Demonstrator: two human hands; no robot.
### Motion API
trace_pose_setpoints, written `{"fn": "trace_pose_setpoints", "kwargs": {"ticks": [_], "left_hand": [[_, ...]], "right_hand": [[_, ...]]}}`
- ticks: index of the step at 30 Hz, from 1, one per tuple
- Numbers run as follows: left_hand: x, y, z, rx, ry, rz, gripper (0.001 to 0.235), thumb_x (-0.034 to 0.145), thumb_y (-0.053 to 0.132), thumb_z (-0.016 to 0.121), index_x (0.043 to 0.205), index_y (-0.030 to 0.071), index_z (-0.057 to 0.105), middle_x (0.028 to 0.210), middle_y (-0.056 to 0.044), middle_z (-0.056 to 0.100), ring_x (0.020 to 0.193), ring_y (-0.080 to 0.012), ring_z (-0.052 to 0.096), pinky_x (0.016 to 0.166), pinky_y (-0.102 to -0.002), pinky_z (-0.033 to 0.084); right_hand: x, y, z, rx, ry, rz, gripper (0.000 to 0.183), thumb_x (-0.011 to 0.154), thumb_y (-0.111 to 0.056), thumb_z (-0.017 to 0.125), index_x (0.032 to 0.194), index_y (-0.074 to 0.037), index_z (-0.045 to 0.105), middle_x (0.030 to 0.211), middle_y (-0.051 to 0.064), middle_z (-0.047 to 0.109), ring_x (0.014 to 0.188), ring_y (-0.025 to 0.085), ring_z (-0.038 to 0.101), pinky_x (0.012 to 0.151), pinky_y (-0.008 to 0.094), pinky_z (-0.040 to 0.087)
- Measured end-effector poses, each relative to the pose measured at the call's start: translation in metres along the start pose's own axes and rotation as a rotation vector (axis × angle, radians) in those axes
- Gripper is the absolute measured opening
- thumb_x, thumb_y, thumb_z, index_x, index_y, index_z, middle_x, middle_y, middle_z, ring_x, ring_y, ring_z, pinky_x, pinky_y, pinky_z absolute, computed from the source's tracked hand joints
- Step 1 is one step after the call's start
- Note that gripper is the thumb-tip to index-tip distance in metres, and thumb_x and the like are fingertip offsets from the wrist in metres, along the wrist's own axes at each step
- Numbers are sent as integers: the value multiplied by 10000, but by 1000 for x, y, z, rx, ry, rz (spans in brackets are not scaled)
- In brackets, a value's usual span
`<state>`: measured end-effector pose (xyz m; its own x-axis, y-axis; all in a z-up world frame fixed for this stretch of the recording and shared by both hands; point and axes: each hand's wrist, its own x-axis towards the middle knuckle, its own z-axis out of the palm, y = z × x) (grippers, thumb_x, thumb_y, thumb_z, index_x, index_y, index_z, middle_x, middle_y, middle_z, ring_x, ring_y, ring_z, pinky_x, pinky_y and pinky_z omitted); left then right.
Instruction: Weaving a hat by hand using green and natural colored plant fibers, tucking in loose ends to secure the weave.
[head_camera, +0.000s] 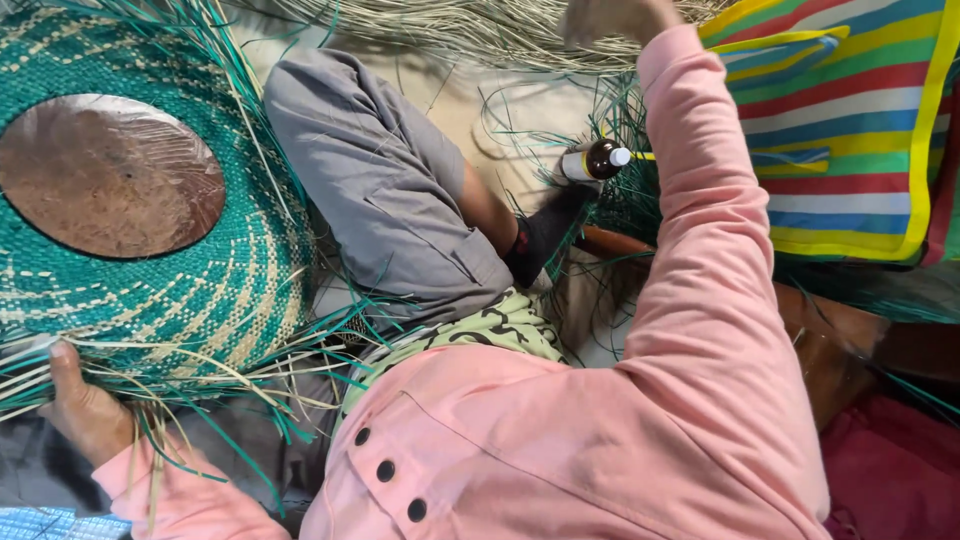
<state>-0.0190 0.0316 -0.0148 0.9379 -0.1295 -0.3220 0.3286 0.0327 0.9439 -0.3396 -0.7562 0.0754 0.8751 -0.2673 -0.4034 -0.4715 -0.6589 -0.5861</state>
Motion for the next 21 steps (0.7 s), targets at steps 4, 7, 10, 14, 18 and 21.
{"fn": "trace_pose_setpoints", "kwargs": {"ticks": [4,7,10,14,18,21], "left_hand": [[2,-5,-6,0,-33,30,458,1036,343,718,1421,133,585,1357,42,702,1151,-25,708,1017,-145,611],[0,-6,-6,-4,-62,62,452,1070,302,688,1469,149,541,1424,34,670,1232,-45,687,1093,-168,595],[1,-6,-4,-12,-89,93,454,1103,260,659,1516,165,497,1492,27,639,1312,-66,666,1169,-191,579],[-3,-1,-2,58,-35,63,413,1068,344,695,1417,136,614,1337,70,703,1128,-4,694,1023,-132,601],[-8,6,2,60,-69,59,392,1069,355,676,1401,151,636,1315,85,708,1111,2,690,1009,-133,597],[-12,12,7,97,-61,67,430,1066,403,675,1414,153,632,1345,78,704,1140,-3,687,1037,-143,590]], "right_hand": [[-14,-16,47,-365,-97,522,312,866,-82,671,1133,-156,816,1039,75,775,862,236,695,814,438,583],[-13,18,60,-315,-115,701,224,991,-149,654,1077,14,782,985,165,785,840,299,744,843,422,608],[0,84,58,-755,-19,365,270,905,53,482,988,98,735,845,271,727,612,330,683,528,424,581],[-13,60,39,-528,583,324,596,816,132,507,1353,-93,637,1179,303,684,962,549,665,829,611,561],[-17,84,39,-481,598,87,297,786,116,623,930,-57,817,864,112,773,701,290,713,719,419,608],[-21,98,47,-556,604,-2,235,836,100,648,924,-28,825,862,104,791,633,179,701,664,323,611]]}}
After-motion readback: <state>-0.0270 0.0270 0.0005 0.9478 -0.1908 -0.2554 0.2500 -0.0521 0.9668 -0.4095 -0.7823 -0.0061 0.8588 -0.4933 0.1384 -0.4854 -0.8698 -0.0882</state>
